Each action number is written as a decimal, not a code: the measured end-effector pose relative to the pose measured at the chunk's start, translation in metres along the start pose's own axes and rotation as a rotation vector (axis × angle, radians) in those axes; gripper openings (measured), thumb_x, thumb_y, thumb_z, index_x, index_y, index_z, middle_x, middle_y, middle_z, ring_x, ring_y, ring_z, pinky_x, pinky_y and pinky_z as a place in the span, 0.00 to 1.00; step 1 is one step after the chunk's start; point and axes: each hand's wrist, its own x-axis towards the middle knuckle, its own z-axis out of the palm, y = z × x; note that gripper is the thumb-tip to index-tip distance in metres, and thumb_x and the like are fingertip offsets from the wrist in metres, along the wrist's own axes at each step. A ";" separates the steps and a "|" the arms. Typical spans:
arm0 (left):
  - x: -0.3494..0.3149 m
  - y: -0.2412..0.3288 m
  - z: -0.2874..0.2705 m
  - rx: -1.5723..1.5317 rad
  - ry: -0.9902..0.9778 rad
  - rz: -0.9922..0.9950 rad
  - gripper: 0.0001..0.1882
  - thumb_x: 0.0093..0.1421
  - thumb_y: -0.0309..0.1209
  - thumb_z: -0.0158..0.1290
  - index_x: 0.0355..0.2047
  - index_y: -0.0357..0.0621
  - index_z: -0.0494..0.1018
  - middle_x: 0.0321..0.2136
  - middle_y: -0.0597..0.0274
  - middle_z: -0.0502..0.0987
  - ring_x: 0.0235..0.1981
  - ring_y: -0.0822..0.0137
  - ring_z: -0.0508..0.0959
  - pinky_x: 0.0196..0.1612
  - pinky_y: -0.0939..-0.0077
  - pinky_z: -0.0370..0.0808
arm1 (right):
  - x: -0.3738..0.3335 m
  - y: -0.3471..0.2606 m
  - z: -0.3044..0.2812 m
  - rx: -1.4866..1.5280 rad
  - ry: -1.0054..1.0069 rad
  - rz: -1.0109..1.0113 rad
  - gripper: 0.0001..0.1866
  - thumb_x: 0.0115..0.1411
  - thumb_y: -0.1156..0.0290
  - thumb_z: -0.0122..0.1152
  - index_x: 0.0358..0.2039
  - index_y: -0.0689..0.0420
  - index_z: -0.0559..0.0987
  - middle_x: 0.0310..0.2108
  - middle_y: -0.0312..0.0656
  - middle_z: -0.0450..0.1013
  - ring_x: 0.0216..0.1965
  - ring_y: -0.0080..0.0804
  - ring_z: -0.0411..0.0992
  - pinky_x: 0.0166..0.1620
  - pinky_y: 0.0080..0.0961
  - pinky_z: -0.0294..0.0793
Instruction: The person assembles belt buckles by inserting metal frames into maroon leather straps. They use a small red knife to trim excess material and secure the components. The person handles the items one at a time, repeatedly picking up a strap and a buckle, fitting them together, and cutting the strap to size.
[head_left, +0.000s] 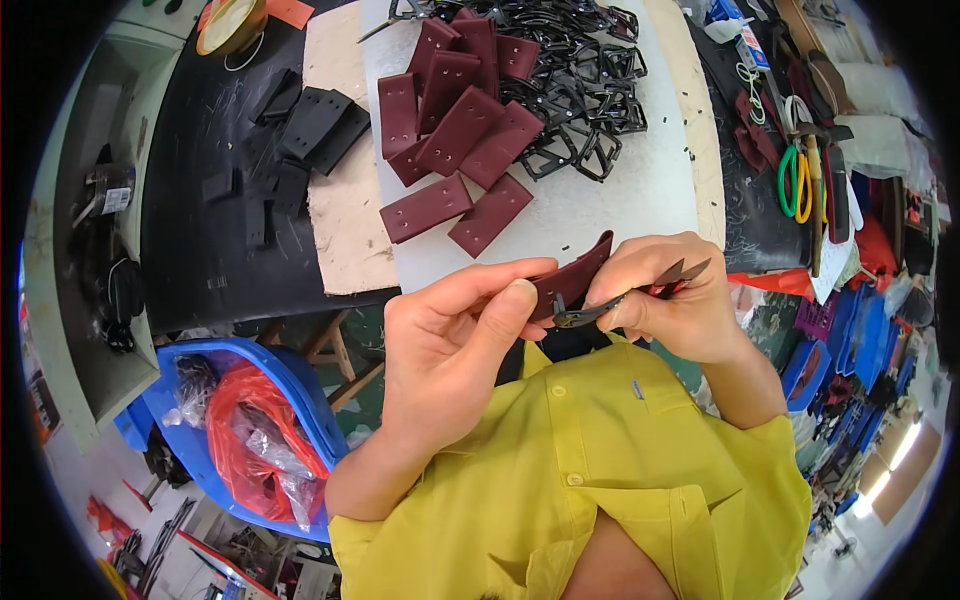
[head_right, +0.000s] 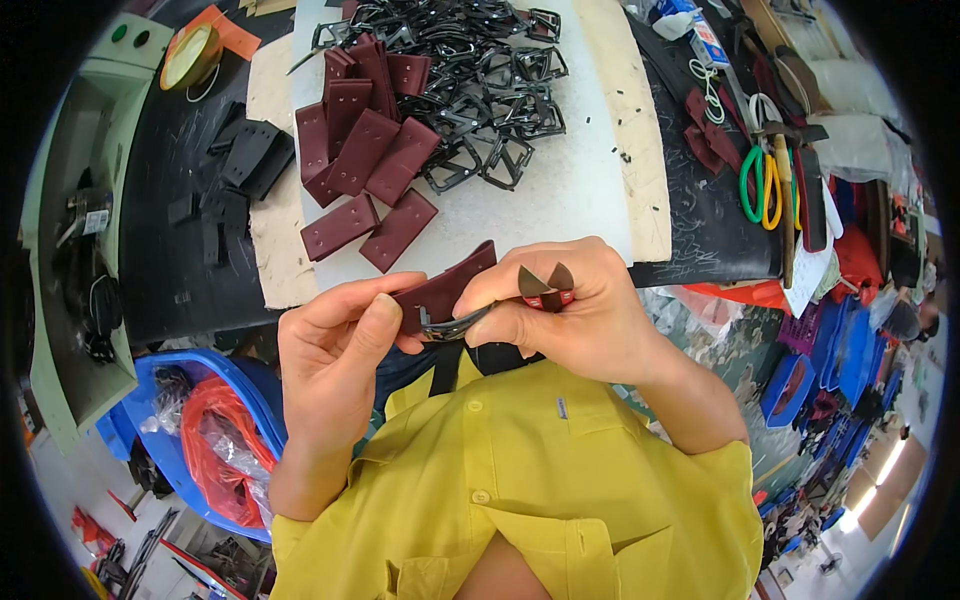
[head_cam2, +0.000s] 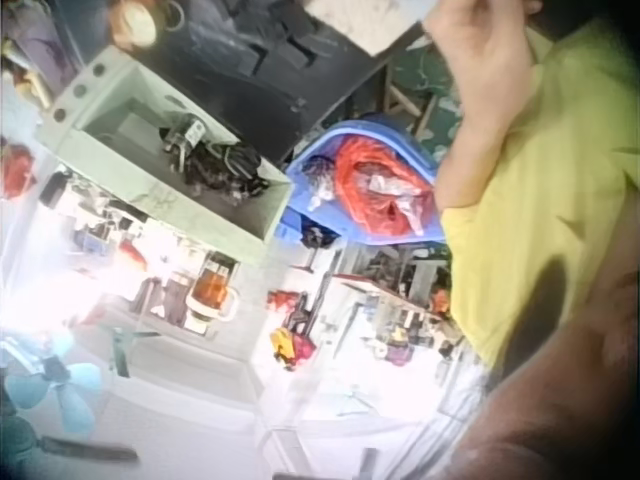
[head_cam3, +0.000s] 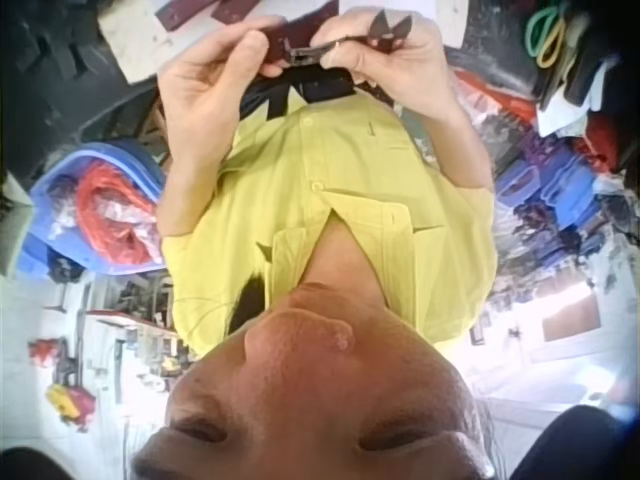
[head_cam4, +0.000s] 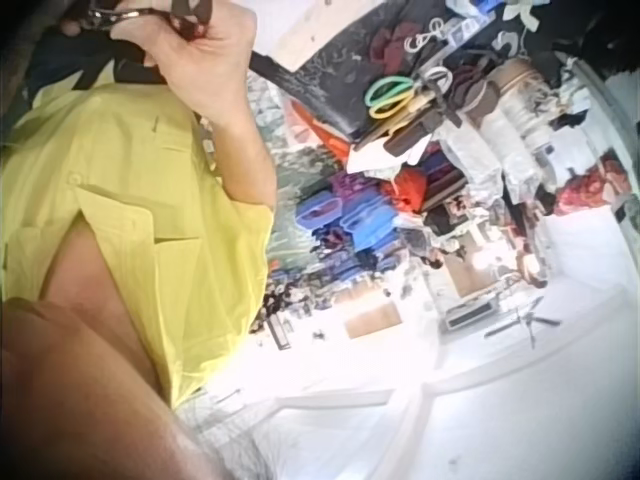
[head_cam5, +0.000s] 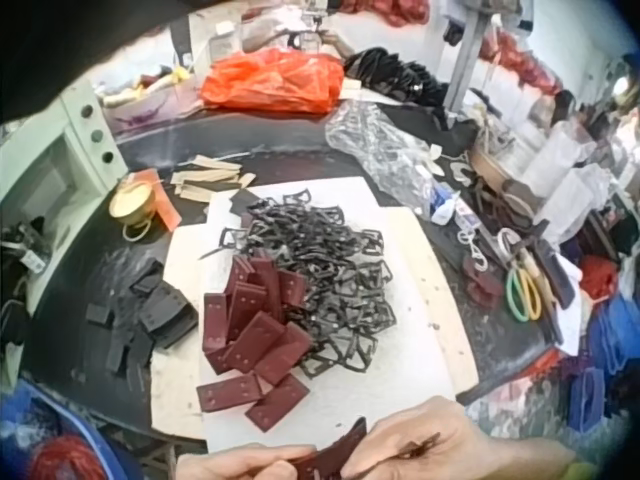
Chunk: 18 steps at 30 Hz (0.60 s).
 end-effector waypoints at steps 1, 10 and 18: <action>0.000 0.000 0.001 0.003 -0.006 -0.006 0.11 0.61 0.23 0.47 0.41 0.29 0.73 0.32 0.57 0.77 0.29 0.76 0.75 0.35 0.84 0.74 | 0.000 0.000 0.001 -0.006 0.003 -0.012 0.05 0.49 0.79 0.64 0.29 0.62 0.79 0.23 0.35 0.74 0.19 0.13 0.67 0.20 0.11 0.63; 0.000 -0.001 0.003 0.006 -0.021 -0.032 0.09 0.60 0.23 0.49 0.39 0.30 0.74 0.30 0.61 0.76 0.27 0.78 0.74 0.33 0.86 0.73 | 0.003 -0.001 -0.003 -0.203 -0.062 -0.154 0.05 0.47 0.82 0.63 0.27 0.62 0.79 0.22 0.38 0.73 0.21 0.20 0.69 0.24 0.17 0.64; -0.002 0.000 0.010 0.167 0.044 0.062 0.08 0.58 0.20 0.49 0.36 0.32 0.75 0.26 0.61 0.76 0.24 0.78 0.73 0.28 0.87 0.70 | 0.003 0.005 -0.004 -0.216 -0.058 -0.089 0.05 0.47 0.79 0.64 0.27 0.61 0.79 0.21 0.37 0.73 0.21 0.20 0.68 0.24 0.17 0.63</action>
